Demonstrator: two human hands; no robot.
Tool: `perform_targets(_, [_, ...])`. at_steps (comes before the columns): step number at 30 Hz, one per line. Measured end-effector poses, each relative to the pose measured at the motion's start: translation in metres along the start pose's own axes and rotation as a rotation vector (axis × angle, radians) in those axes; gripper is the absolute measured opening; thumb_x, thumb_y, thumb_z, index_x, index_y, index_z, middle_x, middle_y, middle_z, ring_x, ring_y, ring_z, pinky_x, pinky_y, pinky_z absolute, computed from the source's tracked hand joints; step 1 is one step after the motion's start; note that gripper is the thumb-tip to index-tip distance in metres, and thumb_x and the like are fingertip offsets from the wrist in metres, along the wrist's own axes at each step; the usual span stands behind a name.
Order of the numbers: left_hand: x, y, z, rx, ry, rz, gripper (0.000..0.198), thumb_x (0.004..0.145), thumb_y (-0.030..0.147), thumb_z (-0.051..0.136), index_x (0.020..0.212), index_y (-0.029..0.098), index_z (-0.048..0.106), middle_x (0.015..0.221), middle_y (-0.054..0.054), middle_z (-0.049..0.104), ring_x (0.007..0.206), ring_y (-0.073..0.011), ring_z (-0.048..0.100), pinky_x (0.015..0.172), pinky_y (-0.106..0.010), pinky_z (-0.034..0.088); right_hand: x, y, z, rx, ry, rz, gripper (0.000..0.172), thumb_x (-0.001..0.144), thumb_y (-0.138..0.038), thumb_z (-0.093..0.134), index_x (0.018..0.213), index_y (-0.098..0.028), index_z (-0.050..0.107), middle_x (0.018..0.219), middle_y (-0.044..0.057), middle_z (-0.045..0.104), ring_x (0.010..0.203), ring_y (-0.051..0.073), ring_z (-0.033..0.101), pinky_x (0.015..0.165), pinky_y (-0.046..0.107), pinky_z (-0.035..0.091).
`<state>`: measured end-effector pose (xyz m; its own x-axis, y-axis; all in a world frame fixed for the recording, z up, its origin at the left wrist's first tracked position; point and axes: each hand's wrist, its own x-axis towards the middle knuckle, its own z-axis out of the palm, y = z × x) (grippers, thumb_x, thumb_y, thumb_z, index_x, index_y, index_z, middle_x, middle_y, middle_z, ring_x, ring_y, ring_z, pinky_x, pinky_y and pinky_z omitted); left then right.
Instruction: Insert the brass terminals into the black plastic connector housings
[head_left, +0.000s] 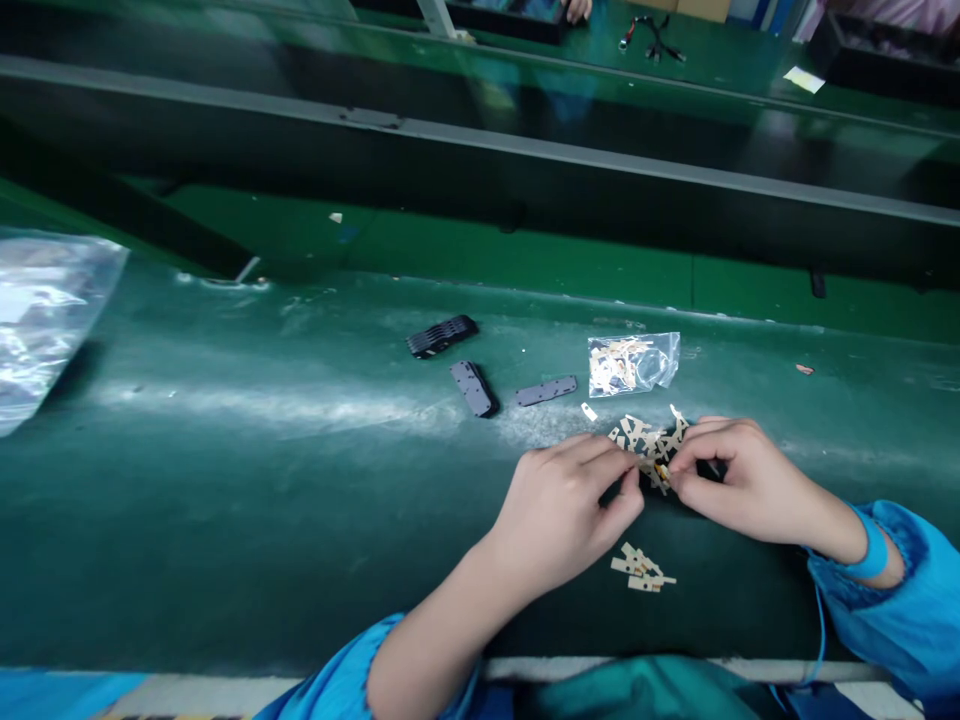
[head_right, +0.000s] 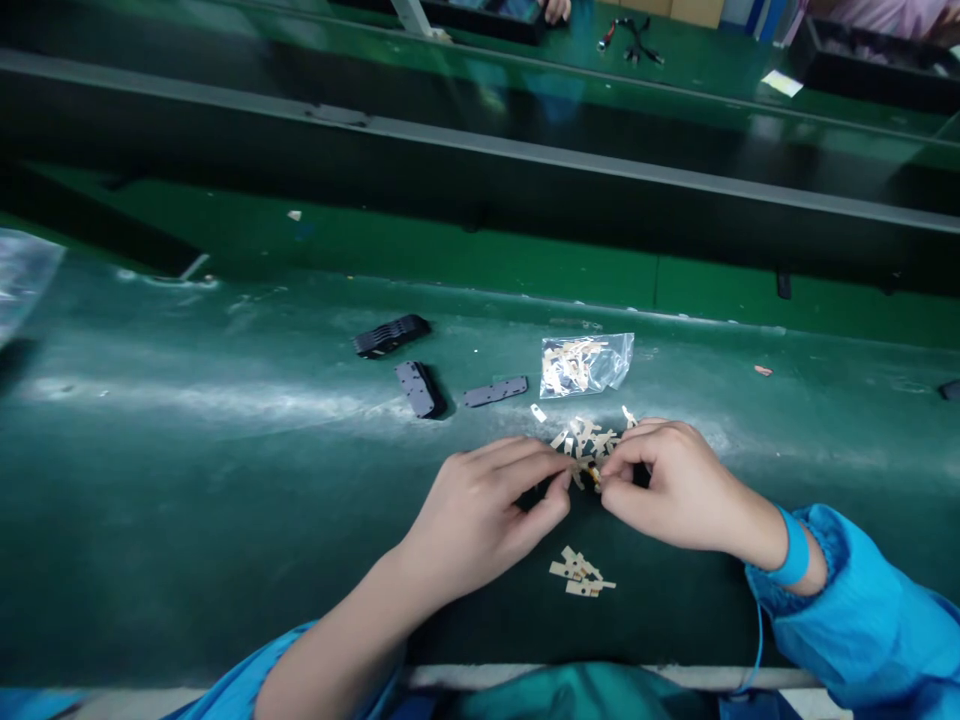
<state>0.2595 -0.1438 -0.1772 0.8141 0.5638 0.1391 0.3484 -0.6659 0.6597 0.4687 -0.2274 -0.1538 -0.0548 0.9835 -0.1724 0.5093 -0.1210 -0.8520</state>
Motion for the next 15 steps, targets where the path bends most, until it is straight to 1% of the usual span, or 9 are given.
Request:
perform_targets(2, [0.002, -0.003, -0.002, 0.063, -0.073, -0.101, 0.023, 0.093, 0.022, 0.057, 0.078, 0.017, 0.074, 0.071, -0.002, 0.069, 0.067, -0.0198, 0.065, 0.06, -0.032, 0.043, 0.001, -0.001, -0.004, 0.013, -0.017, 0.03, 0.016, 0.079, -0.01, 0.063, 0.072, -0.02, 0.073, 0.07, -0.002, 0.068, 0.07, 0.014, 0.062, 0.067, 0.028, 0.044])
perform_targets(4, [0.005, -0.003, -0.005, 0.051, -0.15, -0.201, 0.031, 0.093, 0.028, 0.06, 0.065, 0.017, 0.068, 0.063, -0.001, 0.063, 0.06, -0.0183, 0.059, 0.057, -0.031, 0.037, 0.001, -0.002, -0.007, 0.052, -0.045, 0.057, 0.016, 0.08, -0.01, 0.062, 0.072, -0.02, 0.072, 0.071, -0.002, 0.068, 0.069, 0.014, 0.061, 0.065, 0.027, 0.044])
perform_targets(5, [0.007, -0.002, -0.006, -0.022, -0.178, -0.24, 0.029, 0.091, 0.03, 0.062, 0.066, 0.017, 0.068, 0.063, -0.001, 0.062, 0.06, -0.0171, 0.058, 0.057, -0.03, 0.037, 0.002, -0.003, -0.008, 0.075, -0.064, 0.068, 0.016, 0.081, -0.011, 0.061, 0.073, -0.019, 0.072, 0.073, -0.002, 0.068, 0.07, 0.014, 0.061, 0.065, 0.028, 0.044])
perform_targets(7, [0.01, 0.002, -0.009, -0.29, -0.231, -0.296, 0.014, 0.086, 0.028, 0.067, 0.08, 0.018, 0.074, 0.073, 0.0, 0.066, 0.064, -0.015, 0.057, 0.06, -0.028, 0.041, 0.002, -0.003, -0.008, 0.101, -0.1, 0.078, 0.015, 0.082, -0.012, 0.061, 0.076, -0.02, 0.073, 0.076, -0.001, 0.069, 0.072, 0.015, 0.062, 0.067, 0.029, 0.045])
perform_targets(8, [0.012, 0.004, -0.01, -0.449, -0.259, -0.324, 0.014, 0.084, 0.027, 0.068, 0.091, 0.019, 0.077, 0.079, 0.0, 0.068, 0.067, -0.0141, 0.057, 0.062, -0.027, 0.043, 0.002, -0.003, -0.008, 0.102, -0.117, 0.076, 0.015, 0.082, -0.012, 0.062, 0.077, -0.02, 0.073, 0.077, -0.001, 0.07, 0.074, 0.015, 0.063, 0.068, 0.029, 0.046])
perform_targets(9, [0.013, 0.006, -0.011, -0.59, -0.283, -0.358, 0.019, 0.083, 0.026, 0.068, 0.098, 0.019, 0.077, 0.083, 0.0, 0.069, 0.068, -0.0133, 0.056, 0.062, -0.026, 0.044, 0.002, -0.003, -0.007, 0.096, -0.132, 0.073, 0.015, 0.083, -0.012, 0.062, 0.078, -0.02, 0.074, 0.077, -0.001, 0.07, 0.075, 0.015, 0.063, 0.07, 0.03, 0.046])
perform_targets(10, [0.014, 0.007, -0.012, -0.698, -0.301, -0.397, 0.021, 0.083, 0.027, 0.067, 0.099, 0.018, 0.078, 0.082, 0.0, 0.069, 0.067, -0.0125, 0.054, 0.061, -0.025, 0.043, 0.002, -0.003, -0.006, 0.086, -0.144, 0.069, 0.015, 0.083, -0.012, 0.062, 0.078, -0.02, 0.074, 0.077, -0.001, 0.07, 0.076, 0.016, 0.063, 0.071, 0.03, 0.046])
perform_targets(12, [0.015, 0.008, -0.012, -0.807, -0.303, -0.467, 0.019, 0.084, 0.029, 0.066, 0.089, 0.016, 0.078, 0.072, 0.0, 0.063, 0.063, -0.0114, 0.049, 0.057, -0.024, 0.039, 0.002, -0.003, -0.005, 0.055, -0.15, 0.055, 0.015, 0.083, -0.012, 0.062, 0.077, -0.02, 0.073, 0.074, -0.001, 0.07, 0.076, 0.016, 0.063, 0.071, 0.031, 0.046])
perform_targets(15, [0.014, 0.009, -0.011, -0.831, -0.268, -0.498, 0.019, 0.083, 0.03, 0.066, 0.076, 0.014, 0.075, 0.063, 0.002, 0.055, 0.06, -0.0104, 0.044, 0.056, -0.024, 0.035, 0.001, -0.003, -0.003, -0.01, -0.123, 0.029, 0.014, 0.083, -0.012, 0.063, 0.075, -0.02, 0.072, 0.071, -0.002, 0.069, 0.075, 0.016, 0.062, 0.071, 0.031, 0.045])
